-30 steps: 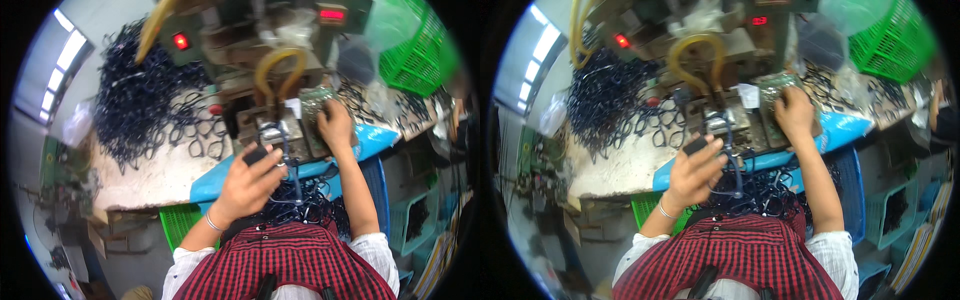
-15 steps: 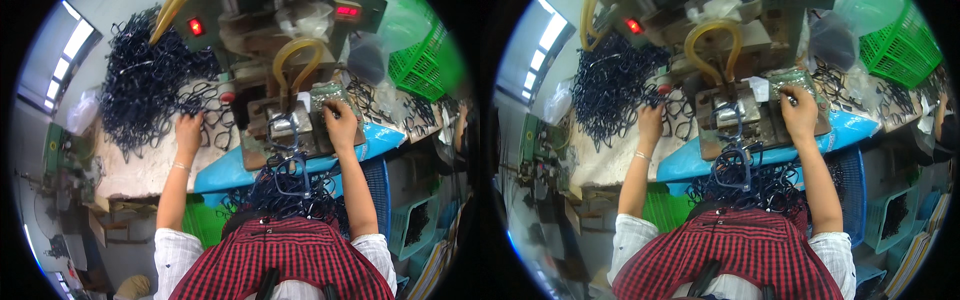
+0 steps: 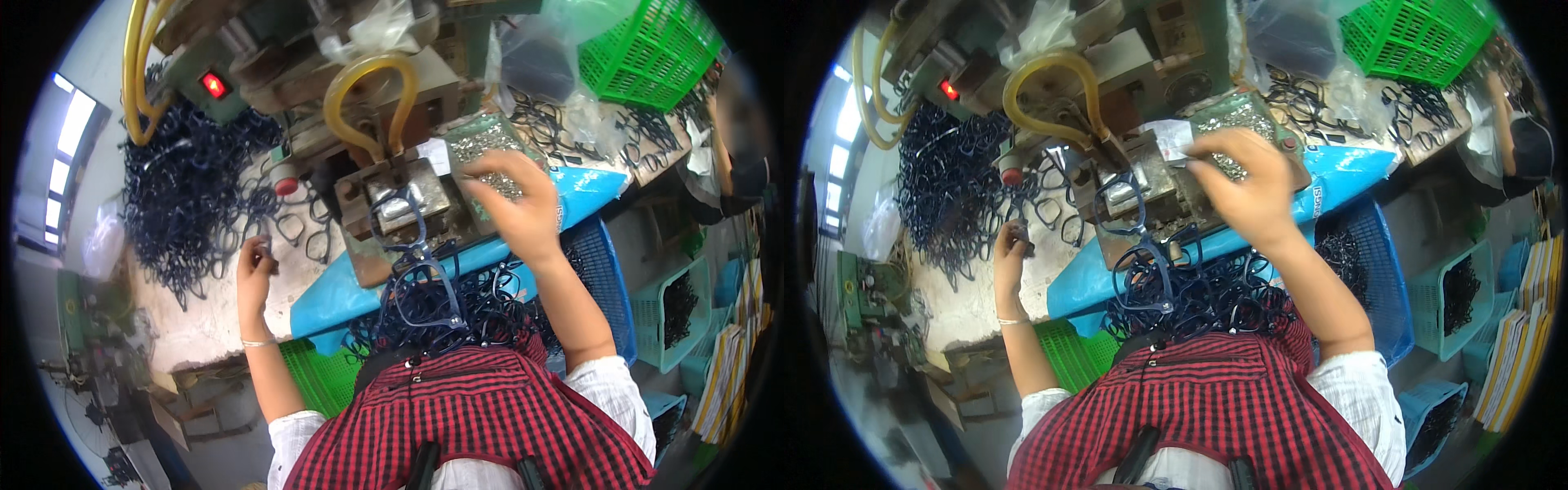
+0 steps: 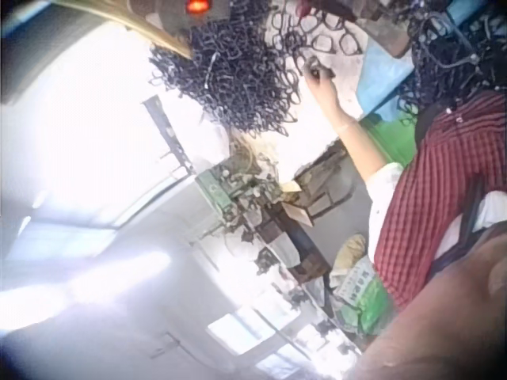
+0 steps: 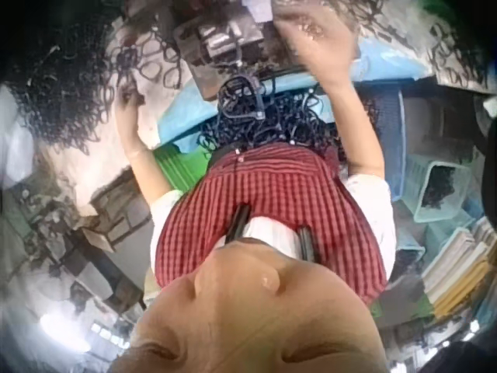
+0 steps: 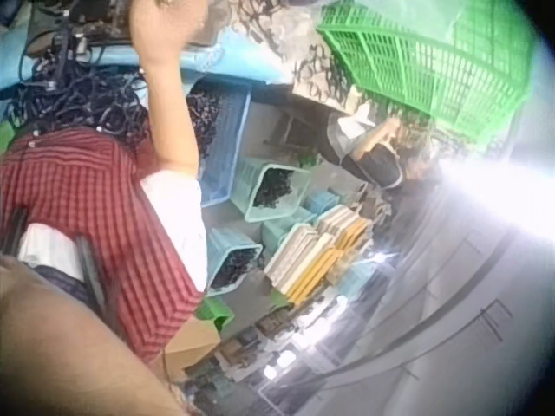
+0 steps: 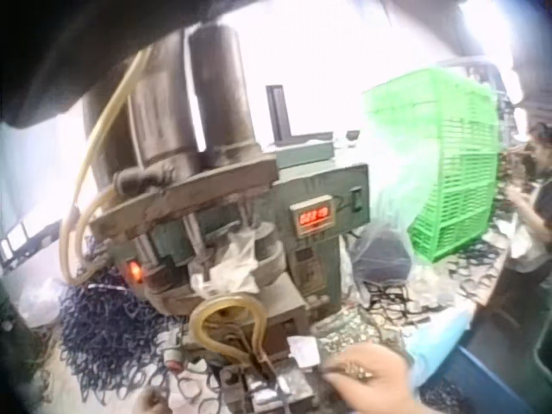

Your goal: The person repeatedly picks up black spectacle frames and small metal components, places them into a press machine, and removes the assembled units. The person transfers finished frames into a green basket and continues the cycle with additional frames and components.

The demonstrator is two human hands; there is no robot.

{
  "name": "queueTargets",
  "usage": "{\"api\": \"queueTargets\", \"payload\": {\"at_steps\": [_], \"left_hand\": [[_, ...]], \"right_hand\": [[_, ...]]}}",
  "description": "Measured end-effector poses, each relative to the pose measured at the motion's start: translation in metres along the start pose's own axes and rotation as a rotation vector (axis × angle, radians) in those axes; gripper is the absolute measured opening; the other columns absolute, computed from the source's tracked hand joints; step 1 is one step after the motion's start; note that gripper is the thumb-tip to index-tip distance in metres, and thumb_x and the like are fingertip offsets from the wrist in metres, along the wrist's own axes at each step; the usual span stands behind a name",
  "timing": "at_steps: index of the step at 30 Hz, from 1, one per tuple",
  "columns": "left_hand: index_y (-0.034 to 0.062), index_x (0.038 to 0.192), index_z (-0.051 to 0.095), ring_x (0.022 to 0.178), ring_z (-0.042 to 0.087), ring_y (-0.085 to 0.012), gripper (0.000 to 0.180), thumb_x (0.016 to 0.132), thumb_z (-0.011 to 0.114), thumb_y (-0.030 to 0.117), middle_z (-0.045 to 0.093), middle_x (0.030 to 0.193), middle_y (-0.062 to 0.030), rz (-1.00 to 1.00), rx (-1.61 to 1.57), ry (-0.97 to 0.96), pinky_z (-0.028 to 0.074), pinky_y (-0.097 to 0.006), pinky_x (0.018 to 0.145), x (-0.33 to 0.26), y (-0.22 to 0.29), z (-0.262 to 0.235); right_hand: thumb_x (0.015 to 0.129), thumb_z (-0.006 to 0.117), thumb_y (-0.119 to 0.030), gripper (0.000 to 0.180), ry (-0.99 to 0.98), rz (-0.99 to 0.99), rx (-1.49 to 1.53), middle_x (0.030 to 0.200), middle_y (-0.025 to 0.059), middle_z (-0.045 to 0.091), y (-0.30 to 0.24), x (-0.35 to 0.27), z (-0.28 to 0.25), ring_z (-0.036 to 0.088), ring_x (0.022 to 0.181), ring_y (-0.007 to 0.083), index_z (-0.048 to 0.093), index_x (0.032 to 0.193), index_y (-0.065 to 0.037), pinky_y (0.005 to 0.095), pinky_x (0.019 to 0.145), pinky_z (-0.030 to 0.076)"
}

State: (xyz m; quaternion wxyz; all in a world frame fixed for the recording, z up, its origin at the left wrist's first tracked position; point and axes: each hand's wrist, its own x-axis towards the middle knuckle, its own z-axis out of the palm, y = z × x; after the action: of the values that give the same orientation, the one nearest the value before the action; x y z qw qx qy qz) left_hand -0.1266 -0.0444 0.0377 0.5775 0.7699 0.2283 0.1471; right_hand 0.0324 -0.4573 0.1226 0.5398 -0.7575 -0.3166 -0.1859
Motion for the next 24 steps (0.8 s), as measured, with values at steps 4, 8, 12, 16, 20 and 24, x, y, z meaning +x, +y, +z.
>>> {"api": "queueTargets", "payload": {"at_steps": [4,8,12,16,20,24], "left_hand": [[0.0037,0.127,0.059,0.068,0.046,-0.0069,0.026,0.104,0.057,0.017,0.053,0.085,0.0020,-0.047,-0.240,0.176,0.036,-0.024,0.059,-0.013,0.016,0.045],[-0.0003,0.118,0.060,0.084,0.063,-0.0152,0.028,0.107,0.056,0.025,0.066,0.100,-0.0064,0.056,-0.511,0.306,0.053,-0.027,0.078,-0.036,0.007,0.081],[-0.0006,0.116,0.058,0.094,0.069,-0.0248,0.019,0.105,0.058,0.014,0.068,0.109,-0.0161,0.461,-0.589,0.319,0.059,-0.038,0.084,-0.029,0.055,0.099],[-0.0027,0.114,0.057,0.099,0.070,-0.0323,0.014,0.103,0.055,0.007,0.066,0.111,-0.0219,1.039,-0.439,0.065,0.064,-0.042,0.078,-0.040,0.173,0.109],[-0.0024,0.111,0.055,0.097,0.069,-0.0335,0.012,0.101,0.058,0.005,0.065,0.114,-0.0228,0.895,-0.507,0.146,0.063,-0.043,0.080,-0.033,0.189,0.118],[0.0035,0.102,0.073,0.093,0.072,-0.0255,0.014,0.091,0.065,0.002,0.076,0.100,-0.0153,1.166,0.042,0.107,0.056,-0.037,0.079,-0.057,0.175,0.122]], "right_hand": [[0.080,0.077,-0.001,0.046,-0.024,0.285,0.362,0.103,0.0084,0.070,0.001,0.021,0.052,0.066,0.099,0.0141,0.061,0.123,0.004,0.0281,0.096,0.049],[0.078,0.076,-0.005,0.053,0.090,0.304,0.419,0.086,0.0050,0.071,-0.005,0.009,0.063,0.066,0.091,0.0127,0.057,0.127,0.002,0.0278,0.090,0.048],[0.078,0.076,-0.005,0.055,0.085,0.348,0.487,0.084,0.0041,0.071,-0.012,0.009,0.062,0.064,0.087,0.0130,0.056,0.128,0.002,0.0281,0.091,0.048],[0.078,0.075,-0.005,0.059,0.021,0.428,0.600,0.085,0.0026,0.072,-0.029,0.019,0.061,0.064,0.089,0.0110,0.053,0.133,0.003,0.0278,0.093,0.047],[0.080,0.072,-0.001,0.062,0.063,0.430,0.600,0.105,0.0098,0.071,-0.046,0.011,0.061,0.064,0.101,0.0147,0.049,0.137,0.003,0.0295,0.096,0.047],[0.084,0.069,-0.008,0.059,-0.214,0.259,0.493,0.126,0.0158,0.066,-0.046,0.007,0.021,0.062,0.121,0.0243,0.054,0.141,-0.003,0.0364,0.106,0.045]]}}
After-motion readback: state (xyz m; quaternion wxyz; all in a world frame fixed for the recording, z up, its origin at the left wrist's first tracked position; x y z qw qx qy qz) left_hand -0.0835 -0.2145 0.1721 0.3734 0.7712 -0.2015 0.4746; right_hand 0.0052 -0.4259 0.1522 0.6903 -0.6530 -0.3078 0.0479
